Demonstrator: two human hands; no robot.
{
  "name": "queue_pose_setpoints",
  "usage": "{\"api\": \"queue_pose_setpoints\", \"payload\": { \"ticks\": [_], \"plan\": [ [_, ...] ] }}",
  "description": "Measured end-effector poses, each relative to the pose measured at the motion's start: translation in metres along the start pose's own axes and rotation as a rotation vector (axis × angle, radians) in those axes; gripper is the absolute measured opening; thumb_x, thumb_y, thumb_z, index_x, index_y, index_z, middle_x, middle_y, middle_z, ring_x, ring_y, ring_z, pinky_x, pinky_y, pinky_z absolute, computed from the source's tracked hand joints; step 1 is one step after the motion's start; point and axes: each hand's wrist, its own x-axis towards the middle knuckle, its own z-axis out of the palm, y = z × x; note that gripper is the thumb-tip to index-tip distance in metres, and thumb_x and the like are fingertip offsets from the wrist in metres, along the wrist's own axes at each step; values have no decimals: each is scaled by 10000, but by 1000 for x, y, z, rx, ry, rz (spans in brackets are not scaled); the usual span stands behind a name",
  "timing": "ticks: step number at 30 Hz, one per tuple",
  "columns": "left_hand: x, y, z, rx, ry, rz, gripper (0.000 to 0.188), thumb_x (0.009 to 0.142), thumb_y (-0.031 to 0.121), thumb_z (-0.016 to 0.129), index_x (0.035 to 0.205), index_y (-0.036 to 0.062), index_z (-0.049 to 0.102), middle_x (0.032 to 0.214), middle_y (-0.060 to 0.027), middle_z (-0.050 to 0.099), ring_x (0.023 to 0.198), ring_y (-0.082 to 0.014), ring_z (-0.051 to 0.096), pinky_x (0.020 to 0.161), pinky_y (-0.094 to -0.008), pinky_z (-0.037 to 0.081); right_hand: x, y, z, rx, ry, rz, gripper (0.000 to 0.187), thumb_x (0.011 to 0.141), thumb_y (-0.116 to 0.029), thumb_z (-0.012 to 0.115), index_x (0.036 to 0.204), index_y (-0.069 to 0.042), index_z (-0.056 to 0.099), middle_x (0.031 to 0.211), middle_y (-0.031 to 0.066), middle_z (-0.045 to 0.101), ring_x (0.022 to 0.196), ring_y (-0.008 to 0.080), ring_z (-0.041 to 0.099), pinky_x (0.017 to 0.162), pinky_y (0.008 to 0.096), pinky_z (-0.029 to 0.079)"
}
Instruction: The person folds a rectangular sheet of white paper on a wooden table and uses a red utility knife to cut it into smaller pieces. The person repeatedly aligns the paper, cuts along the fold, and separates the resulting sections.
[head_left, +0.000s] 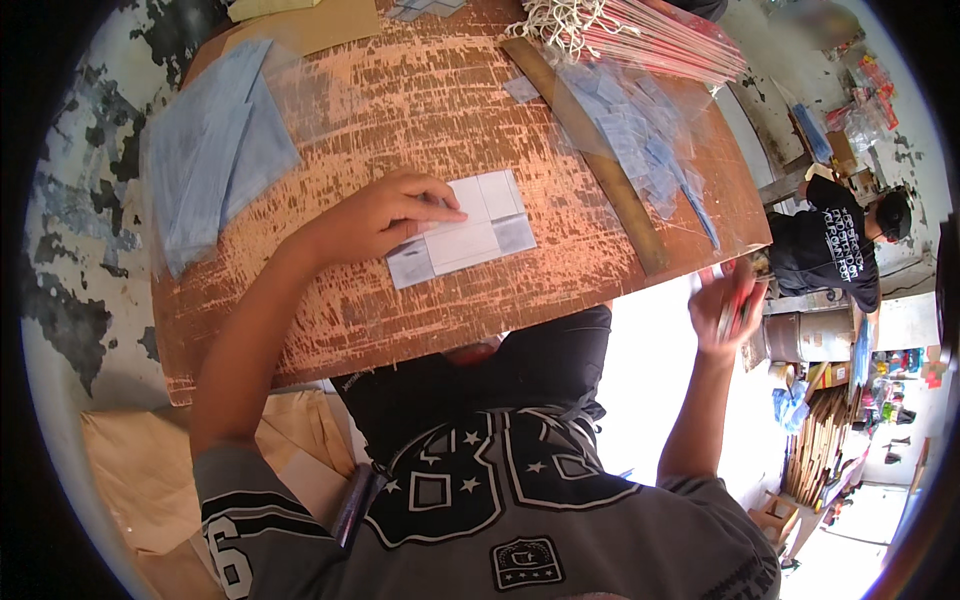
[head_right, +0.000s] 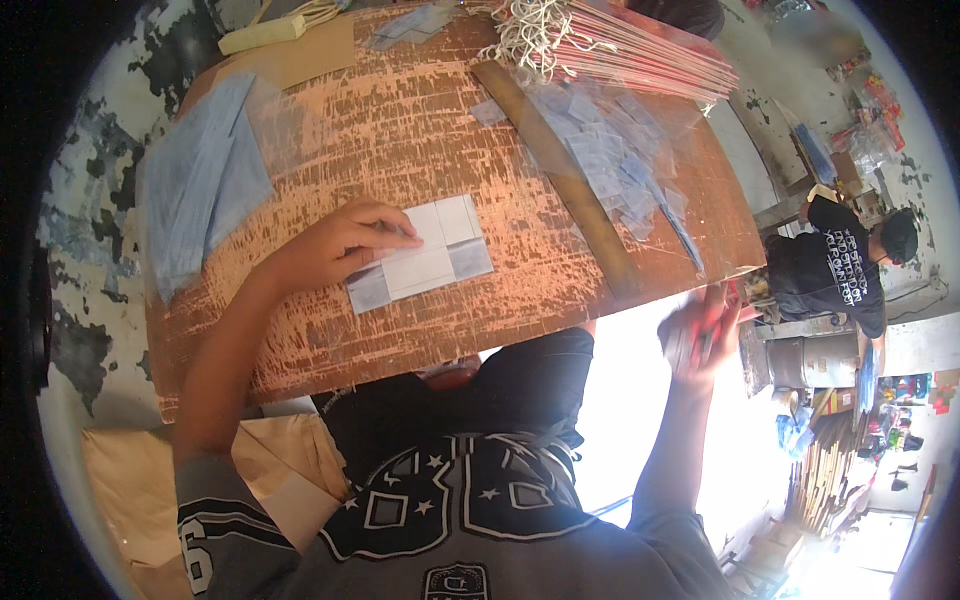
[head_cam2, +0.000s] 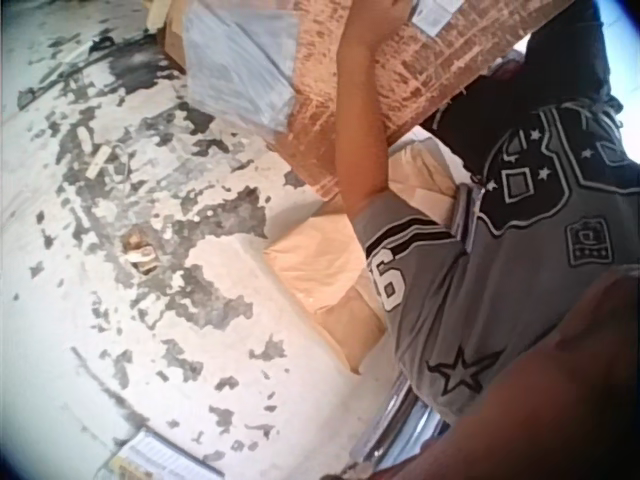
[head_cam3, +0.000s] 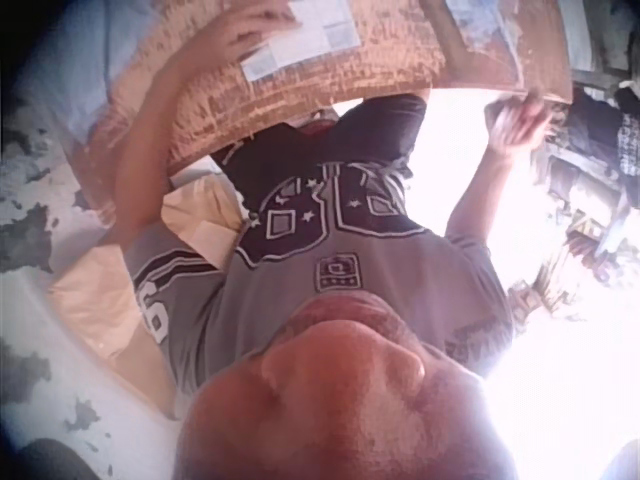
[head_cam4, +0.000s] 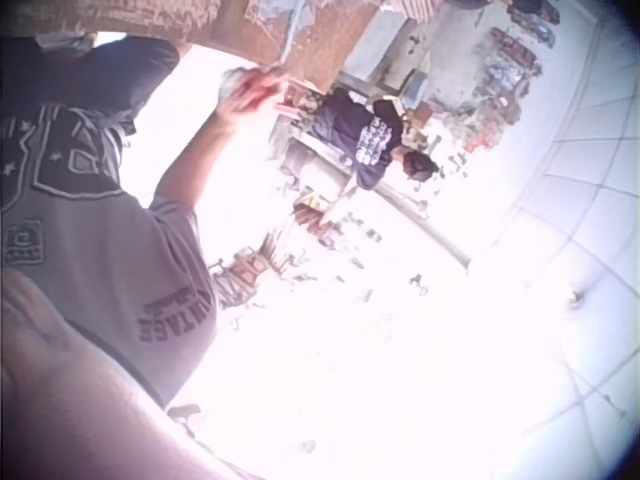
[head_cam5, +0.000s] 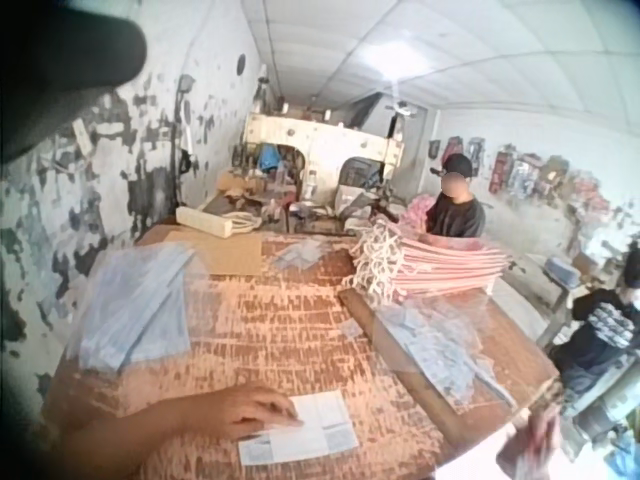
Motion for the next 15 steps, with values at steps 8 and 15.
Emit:
{"api": "queue_pose_setpoints", "payload": {
  "ticks": [8,15],
  "plan": [
    [2,4,1,29,31,8,430,985,-7,648,1372,137,770,1363,-55,675,1306,-276,589,1167,-435,442,-182,88,-56,-352,550,810,345,1014,-386,772,1163,-104,643,724,20,616,516,68,464,438,181,339],
    [6,10,2,96,21,14,320,1007,70,689,1318,80,766,1303,-60,688,1253,-279,617,1124,-456,474,-173,75,-76,-271,584,681,318,1074,-332,697,1244,-67,655,845,51,689,543,81,523,463,195,385]
  ]
}}
